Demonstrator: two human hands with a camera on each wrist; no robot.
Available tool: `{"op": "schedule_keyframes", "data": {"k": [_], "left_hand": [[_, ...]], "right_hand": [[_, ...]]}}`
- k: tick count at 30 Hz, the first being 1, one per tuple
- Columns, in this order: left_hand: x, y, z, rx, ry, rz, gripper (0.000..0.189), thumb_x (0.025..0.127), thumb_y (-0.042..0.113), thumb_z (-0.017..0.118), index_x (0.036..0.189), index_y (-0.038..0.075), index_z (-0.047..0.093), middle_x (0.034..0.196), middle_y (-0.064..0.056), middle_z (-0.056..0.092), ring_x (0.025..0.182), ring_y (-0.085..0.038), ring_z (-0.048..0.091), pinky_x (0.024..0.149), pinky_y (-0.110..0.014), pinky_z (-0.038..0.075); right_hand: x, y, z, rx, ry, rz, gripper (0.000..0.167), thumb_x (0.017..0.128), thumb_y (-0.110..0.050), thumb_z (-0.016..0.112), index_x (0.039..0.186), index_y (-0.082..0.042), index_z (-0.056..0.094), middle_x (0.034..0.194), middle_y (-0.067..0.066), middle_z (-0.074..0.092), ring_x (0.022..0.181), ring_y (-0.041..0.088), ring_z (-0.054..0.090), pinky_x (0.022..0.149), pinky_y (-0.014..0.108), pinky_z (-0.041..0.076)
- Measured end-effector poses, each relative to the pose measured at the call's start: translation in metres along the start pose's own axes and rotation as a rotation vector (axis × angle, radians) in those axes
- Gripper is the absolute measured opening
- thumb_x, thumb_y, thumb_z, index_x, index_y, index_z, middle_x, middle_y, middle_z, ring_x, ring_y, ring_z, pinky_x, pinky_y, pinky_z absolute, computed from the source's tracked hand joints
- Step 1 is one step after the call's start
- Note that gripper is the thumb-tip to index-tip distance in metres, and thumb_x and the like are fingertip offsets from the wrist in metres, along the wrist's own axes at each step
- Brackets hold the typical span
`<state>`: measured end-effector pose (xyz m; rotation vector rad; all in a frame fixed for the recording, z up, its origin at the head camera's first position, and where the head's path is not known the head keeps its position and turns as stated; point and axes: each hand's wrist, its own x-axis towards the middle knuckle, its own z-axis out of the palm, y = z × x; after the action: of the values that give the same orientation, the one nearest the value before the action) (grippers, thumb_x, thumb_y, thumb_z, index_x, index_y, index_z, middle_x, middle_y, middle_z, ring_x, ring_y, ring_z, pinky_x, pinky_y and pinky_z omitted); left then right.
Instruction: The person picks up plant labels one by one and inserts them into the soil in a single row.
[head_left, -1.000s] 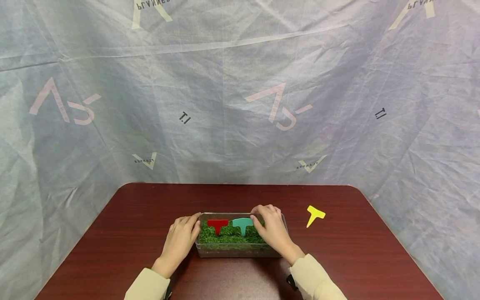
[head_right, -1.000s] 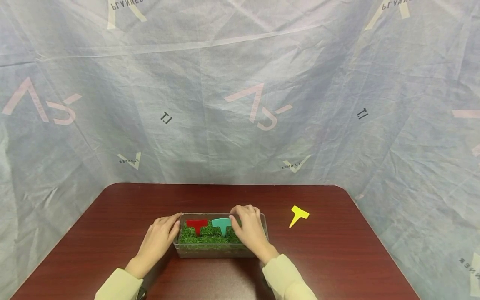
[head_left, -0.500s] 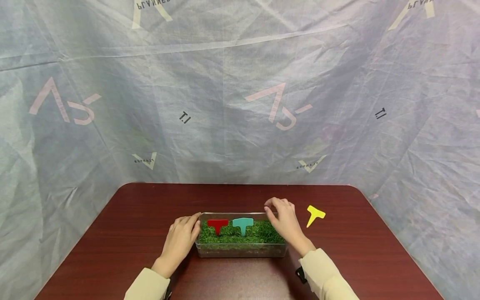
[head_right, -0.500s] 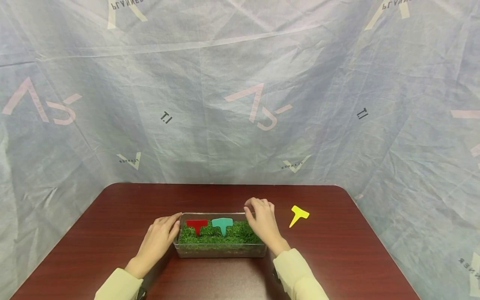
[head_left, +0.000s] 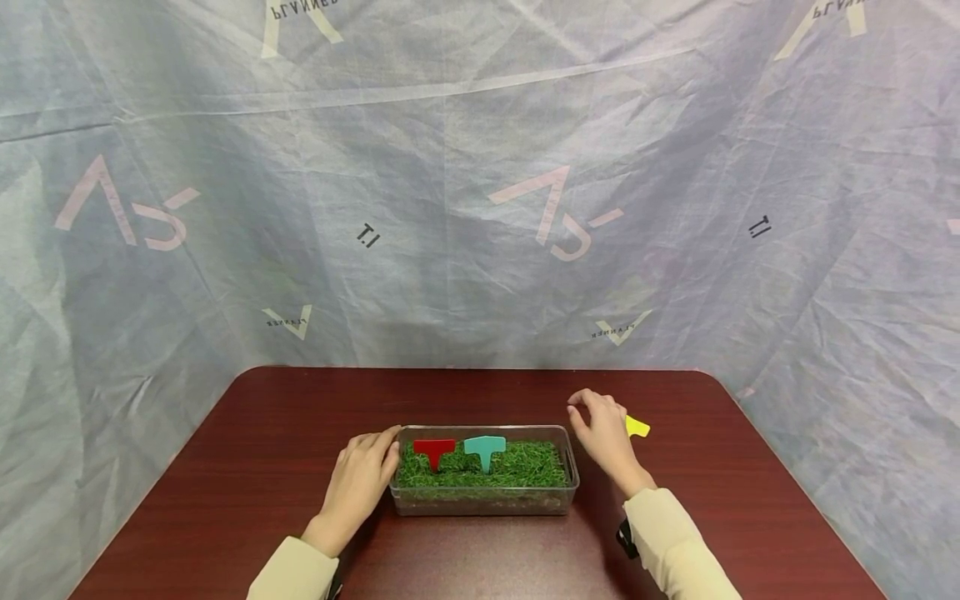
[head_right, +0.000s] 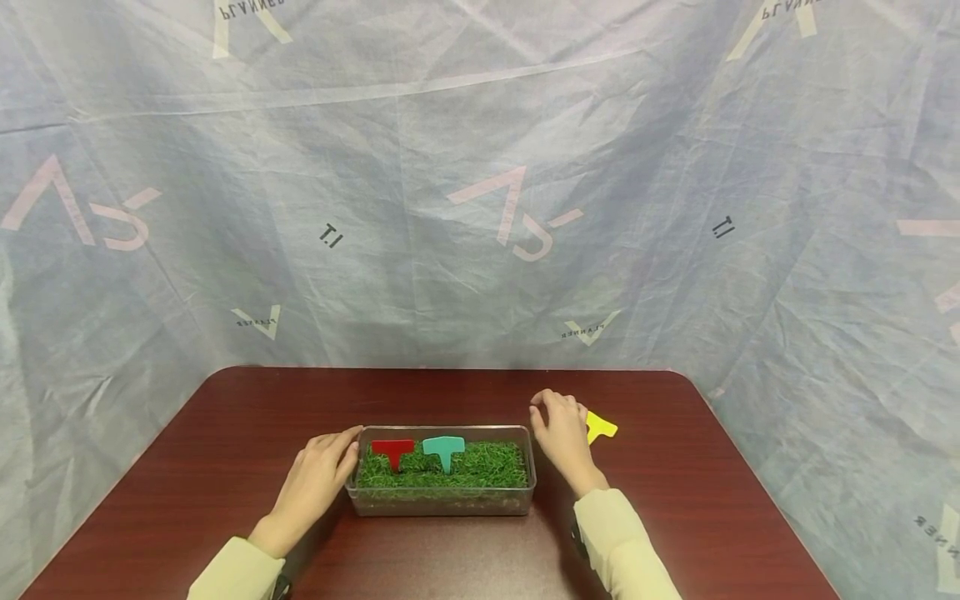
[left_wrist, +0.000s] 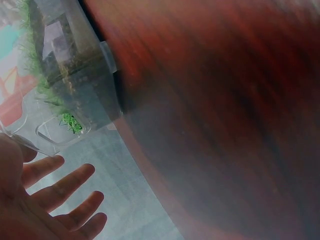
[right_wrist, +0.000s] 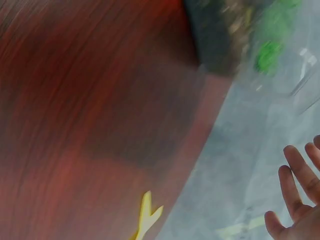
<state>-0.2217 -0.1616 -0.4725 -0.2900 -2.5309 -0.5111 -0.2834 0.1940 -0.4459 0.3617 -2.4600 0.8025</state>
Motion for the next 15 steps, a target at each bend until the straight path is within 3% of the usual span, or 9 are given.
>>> {"op": "schedule_keyframes", "data": {"k": [15], "left_hand": [[0.0,0.0,-0.001,-0.002,-0.013,-0.003,0.029,0.093,0.023,0.051,0.118,0.013,0.062,0.104,-0.009,0.067,0.1,-0.034,0.058,0.08,-0.05,0.047]], "right_hand": [[-0.003,0.052,-0.011,-0.137,-0.076,0.154,0.014,0.08,-0.01,0.066,0.094,-0.006,0.063,0.086,0.011,0.066,0.085,0.033,0.053,0.084,0.055,0.031]]}}
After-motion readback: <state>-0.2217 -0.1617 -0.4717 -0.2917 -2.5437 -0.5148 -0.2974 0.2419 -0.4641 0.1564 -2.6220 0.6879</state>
